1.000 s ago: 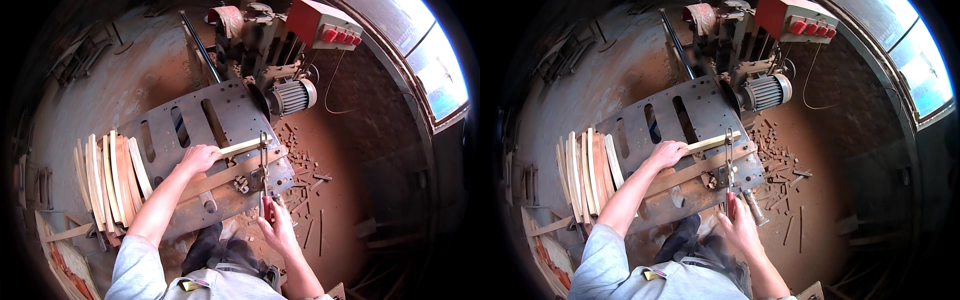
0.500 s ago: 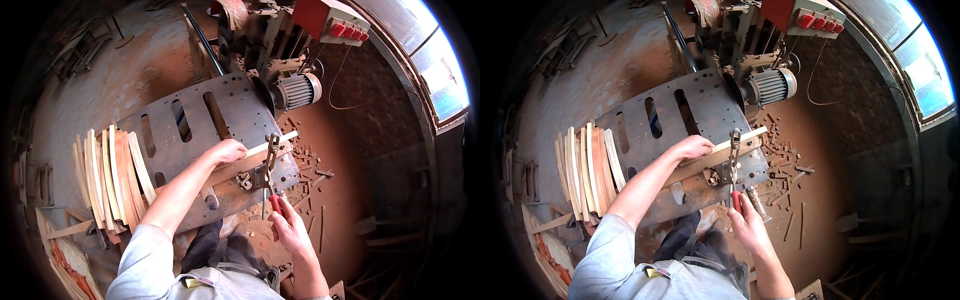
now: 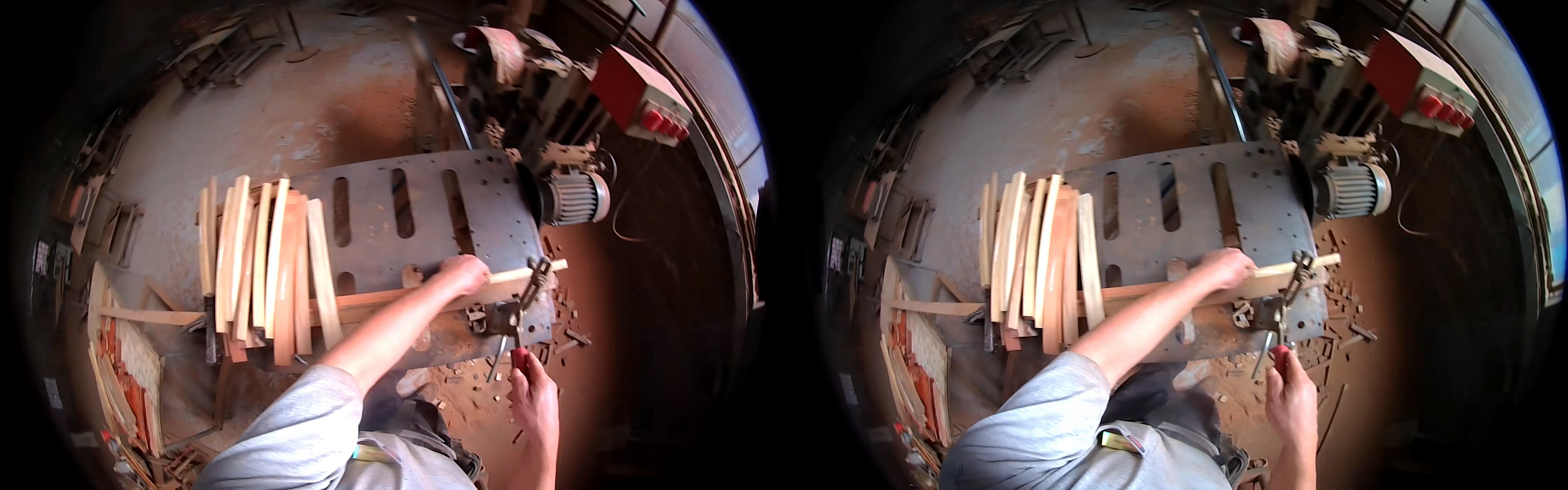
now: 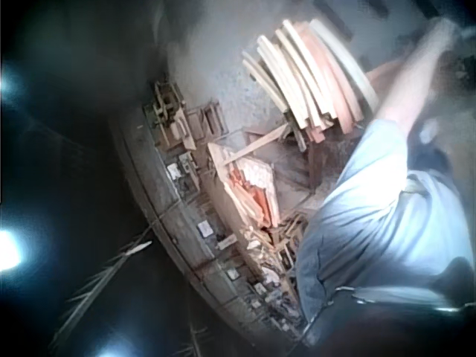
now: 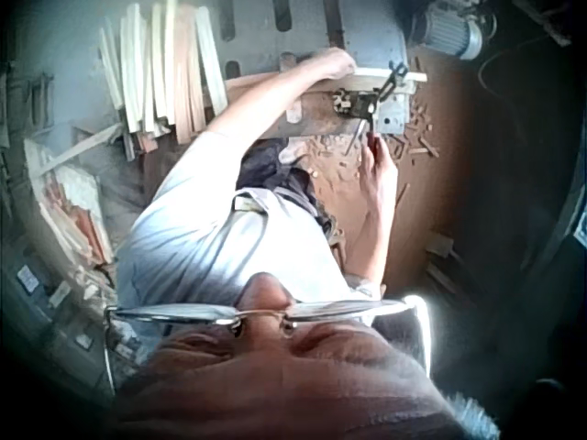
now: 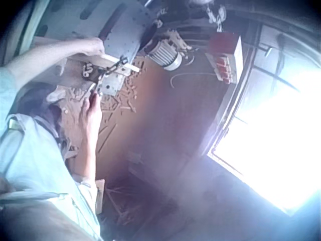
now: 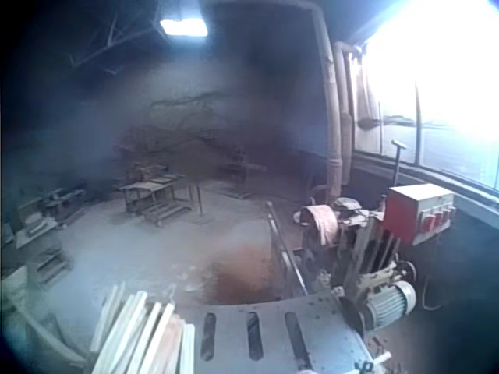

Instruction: The person uses a spindle moulder to shape the edges of wooden planks. They feed the wood through the machine using a push stick for safety, processing multiple pieces one by one and stacking the finished planks on a nearby table.

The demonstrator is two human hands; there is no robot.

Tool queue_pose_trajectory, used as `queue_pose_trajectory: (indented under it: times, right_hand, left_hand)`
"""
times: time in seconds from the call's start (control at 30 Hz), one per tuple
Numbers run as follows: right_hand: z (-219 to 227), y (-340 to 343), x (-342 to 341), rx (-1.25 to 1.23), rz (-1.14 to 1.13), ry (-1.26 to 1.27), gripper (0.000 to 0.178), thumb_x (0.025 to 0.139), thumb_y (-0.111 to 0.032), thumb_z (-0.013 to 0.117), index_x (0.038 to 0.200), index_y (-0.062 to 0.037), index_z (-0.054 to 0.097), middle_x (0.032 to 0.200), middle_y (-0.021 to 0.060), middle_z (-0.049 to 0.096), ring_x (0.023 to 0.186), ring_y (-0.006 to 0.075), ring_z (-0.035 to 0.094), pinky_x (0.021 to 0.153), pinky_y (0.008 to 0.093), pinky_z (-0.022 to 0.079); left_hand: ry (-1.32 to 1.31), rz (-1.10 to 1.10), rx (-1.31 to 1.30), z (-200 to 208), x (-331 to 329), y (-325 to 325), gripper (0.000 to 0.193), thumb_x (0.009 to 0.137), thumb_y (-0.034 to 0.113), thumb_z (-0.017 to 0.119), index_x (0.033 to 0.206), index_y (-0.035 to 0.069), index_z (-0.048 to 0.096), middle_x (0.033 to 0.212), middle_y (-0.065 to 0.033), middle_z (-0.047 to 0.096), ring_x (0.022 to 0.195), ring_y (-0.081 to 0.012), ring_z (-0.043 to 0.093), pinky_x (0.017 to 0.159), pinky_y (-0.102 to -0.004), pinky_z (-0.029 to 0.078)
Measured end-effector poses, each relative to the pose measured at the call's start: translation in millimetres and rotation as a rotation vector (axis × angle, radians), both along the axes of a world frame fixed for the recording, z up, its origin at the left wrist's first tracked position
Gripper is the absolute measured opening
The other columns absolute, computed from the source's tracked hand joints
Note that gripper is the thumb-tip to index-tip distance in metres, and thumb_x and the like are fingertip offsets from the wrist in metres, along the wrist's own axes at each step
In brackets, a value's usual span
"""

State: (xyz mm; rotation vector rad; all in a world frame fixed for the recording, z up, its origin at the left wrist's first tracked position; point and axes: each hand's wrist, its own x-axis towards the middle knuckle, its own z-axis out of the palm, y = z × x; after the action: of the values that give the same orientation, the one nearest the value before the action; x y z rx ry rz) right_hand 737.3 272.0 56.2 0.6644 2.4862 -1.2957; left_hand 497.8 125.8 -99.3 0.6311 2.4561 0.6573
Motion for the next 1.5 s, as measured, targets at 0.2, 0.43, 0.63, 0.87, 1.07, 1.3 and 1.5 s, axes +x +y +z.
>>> queue_pose_trajectory:
  times: [0.2,0.43,0.63,0.87,1.07,1.3,1.5]
  right_hand:
    - [-1.0,-1.3,5.1,-0.131,-0.066,0.066,0.042,0.094,-0.012,0.06,0.13,0.009,0.057,0.113,0.0198,0.071,0.105,0.019,0.069,0.088,0.0294,0.052]
    - [15.0,-14.2,10.1,-0.11,-0.188,-0.022,0.048,0.092,-0.014,0.061,0.133,0.01,0.052,0.097,0.012,0.068,0.087,0.0173,0.065,0.078,0.0296,0.052]
    - [-15.9,1.9,19.1,-0.059,-0.112,0.076,0.049,0.092,-0.017,0.063,0.135,0.0045,0.053,0.1,0.0163,0.069,0.091,0.0233,0.067,0.084,0.0339,0.053]
    - [14.9,-7.0,5.0,0.151,0.079,0.214,0.047,0.089,-0.024,0.07,0.128,0.0002,0.058,0.109,0.0232,0.065,0.101,0.038,0.066,0.087,0.0432,0.051]
    - [19.2,-3.1,0.7,0.149,0.117,0.095,0.059,0.091,-0.034,0.069,0.136,0.0017,0.053,0.126,0.0276,0.057,0.112,0.0422,0.063,0.095,0.0473,0.052]
    - [5.5,-2.6,9.6,0.084,0.069,0.102,0.063,0.093,-0.034,0.069,0.141,0.0015,0.047,0.136,0.0295,0.05,0.115,0.0458,0.061,0.097,0.0466,0.053]
    - [4.1,-4.3,7.3,0.103,0.026,0.091,0.059,0.092,-0.03,0.071,0.138,0.0002,0.05,0.134,0.0273,0.052,0.106,0.0409,0.063,0.091,0.0444,0.054]
  left_hand:
    - [0.39,0.19,0.041,53.4,33.2,-98.4,0.025,0.096,0.023,0.063,0.114,0.006,0.062,0.107,-0.0178,0.067,0.101,-0.0348,0.068,0.087,-0.0474,0.057]
    - [0.032,0.482,-0.568,96.8,93.3,-234.9,0.075,0.098,0.039,0.061,0.149,-0.007,0.03,0.089,-0.0284,0.07,0.085,-0.0366,0.072,0.075,-0.0482,0.058]
    - [-0.209,0.899,-0.086,144.2,93.7,-227.0,0.061,0.099,0.018,0.061,0.148,-0.009,0.037,0.102,-0.0226,0.073,0.097,-0.0249,0.072,0.083,-0.037,0.057]
    - [-0.651,0.897,1.182,115.8,90.2,-230.5,0.024,0.103,0.01,0.051,0.122,-0.002,0.059,0.098,-0.0121,0.069,0.084,-0.0224,0.07,0.074,-0.0337,0.06]
    - [-0.221,0.497,0.485,76.2,50.7,-164.2,0.027,0.095,0.019,0.066,0.118,0.004,0.066,0.081,-0.0049,0.065,0.072,-0.0095,0.063,0.062,-0.03,0.053]
    - [0.168,0.017,0.165,69.9,3.0,-60.4,0.028,0.091,0.025,0.064,0.115,0.011,0.068,0.104,-0.0195,0.069,0.101,-0.0416,0.065,0.087,-0.0481,0.051]
    - [0.162,-0.099,0.172,37.0,1.4,-8.5,0.029,0.092,0.028,0.063,0.117,0.012,0.067,0.106,-0.018,0.065,0.102,-0.0417,0.063,0.089,-0.0491,0.051]
